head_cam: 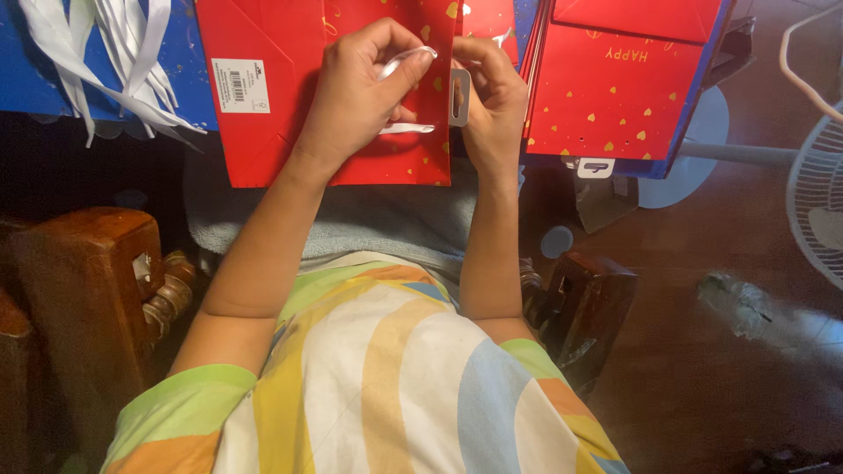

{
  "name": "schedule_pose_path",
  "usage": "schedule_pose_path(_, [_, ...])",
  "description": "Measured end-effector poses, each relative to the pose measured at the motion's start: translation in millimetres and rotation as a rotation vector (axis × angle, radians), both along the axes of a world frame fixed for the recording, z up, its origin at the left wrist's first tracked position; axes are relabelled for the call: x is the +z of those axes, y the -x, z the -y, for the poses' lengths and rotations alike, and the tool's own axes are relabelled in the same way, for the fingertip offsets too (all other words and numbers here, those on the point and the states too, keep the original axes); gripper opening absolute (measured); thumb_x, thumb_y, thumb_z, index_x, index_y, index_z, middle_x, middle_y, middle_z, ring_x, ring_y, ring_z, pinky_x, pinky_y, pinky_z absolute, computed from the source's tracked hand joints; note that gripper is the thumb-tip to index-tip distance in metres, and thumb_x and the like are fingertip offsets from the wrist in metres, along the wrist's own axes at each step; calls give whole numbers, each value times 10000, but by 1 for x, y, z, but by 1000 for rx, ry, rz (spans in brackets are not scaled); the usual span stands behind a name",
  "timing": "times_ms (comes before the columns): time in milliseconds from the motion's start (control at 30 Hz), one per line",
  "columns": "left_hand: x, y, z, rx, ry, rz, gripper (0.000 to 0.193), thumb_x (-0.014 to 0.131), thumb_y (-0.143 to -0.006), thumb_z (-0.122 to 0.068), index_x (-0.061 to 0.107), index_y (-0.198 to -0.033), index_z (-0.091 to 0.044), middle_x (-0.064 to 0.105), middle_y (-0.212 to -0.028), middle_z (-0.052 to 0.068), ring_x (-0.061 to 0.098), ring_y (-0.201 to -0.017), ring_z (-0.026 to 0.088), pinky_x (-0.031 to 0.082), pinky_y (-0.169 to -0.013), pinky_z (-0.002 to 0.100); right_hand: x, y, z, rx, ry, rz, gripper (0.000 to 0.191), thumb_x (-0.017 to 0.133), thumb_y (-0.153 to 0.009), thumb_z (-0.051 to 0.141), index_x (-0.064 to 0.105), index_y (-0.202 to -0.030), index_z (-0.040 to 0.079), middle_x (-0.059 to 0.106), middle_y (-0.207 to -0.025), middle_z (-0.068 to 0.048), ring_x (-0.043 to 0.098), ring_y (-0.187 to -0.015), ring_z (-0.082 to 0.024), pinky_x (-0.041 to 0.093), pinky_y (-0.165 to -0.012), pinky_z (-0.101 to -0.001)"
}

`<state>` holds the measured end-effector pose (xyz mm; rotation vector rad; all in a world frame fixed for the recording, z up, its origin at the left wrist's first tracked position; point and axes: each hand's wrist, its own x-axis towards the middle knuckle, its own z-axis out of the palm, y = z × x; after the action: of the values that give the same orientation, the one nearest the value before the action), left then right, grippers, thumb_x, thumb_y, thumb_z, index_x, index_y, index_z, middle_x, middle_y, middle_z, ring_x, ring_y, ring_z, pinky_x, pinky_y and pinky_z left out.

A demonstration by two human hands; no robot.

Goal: The person assembles red Valentine's Day gift boxes by threading white ribbons through the box handles and adjusting them. The person handles multiple boxes one at a time, threading ribbons and setting each finished box aside.

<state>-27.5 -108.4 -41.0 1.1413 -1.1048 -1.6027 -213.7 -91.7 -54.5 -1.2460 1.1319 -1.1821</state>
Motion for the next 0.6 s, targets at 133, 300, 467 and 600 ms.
schedule_pose_path(133, [0, 0, 4, -79, -2, 17, 161, 687, -1058, -182, 699, -1032, -23, 651, -774, 2, 625, -595, 16, 552, -494, 195, -2, 0, 1, -28, 40, -103, 171, 677, -1056, 37, 703, -1223, 7, 667, -1114, -11, 647, -976, -70, 522, -842, -233])
schedule_pose_path(300, [2, -2, 6, -101, -73, -112, 196, 662, -1058, -223, 705, -1056, -31, 643, -779, -6, 604, -585, 13, 529, -505, 185, -3, -3, 2, -51, 74, -128, 162, 692, -1042, 53, 700, -1194, -2, 648, -1092, -15, 629, -954, -66, 514, -824, -235])
schedule_pose_path(467, [7, -9, 5, -132, -59, -186, 235, 657, -1074, -251, 732, -1073, -28, 676, -834, 0, 599, -645, 11, 578, -591, 203, -3, -8, 2, -51, 115, -152, 131, 623, -1084, 72, 628, -1178, -19, 692, -1083, -39, 643, -1034, -89, 526, -933, -260])
schedule_pose_path(600, [11, -12, 6, -165, -68, -198, 263, 663, -1076, -281, 735, -1047, -29, 689, -828, -4, 615, -648, 20, 568, -611, 201, -2, -10, 2, -61, 128, -171, 98, 616, -1091, 88, 593, -1138, 4, 678, -1029, -16, 631, -958, -74, 534, -866, -254])
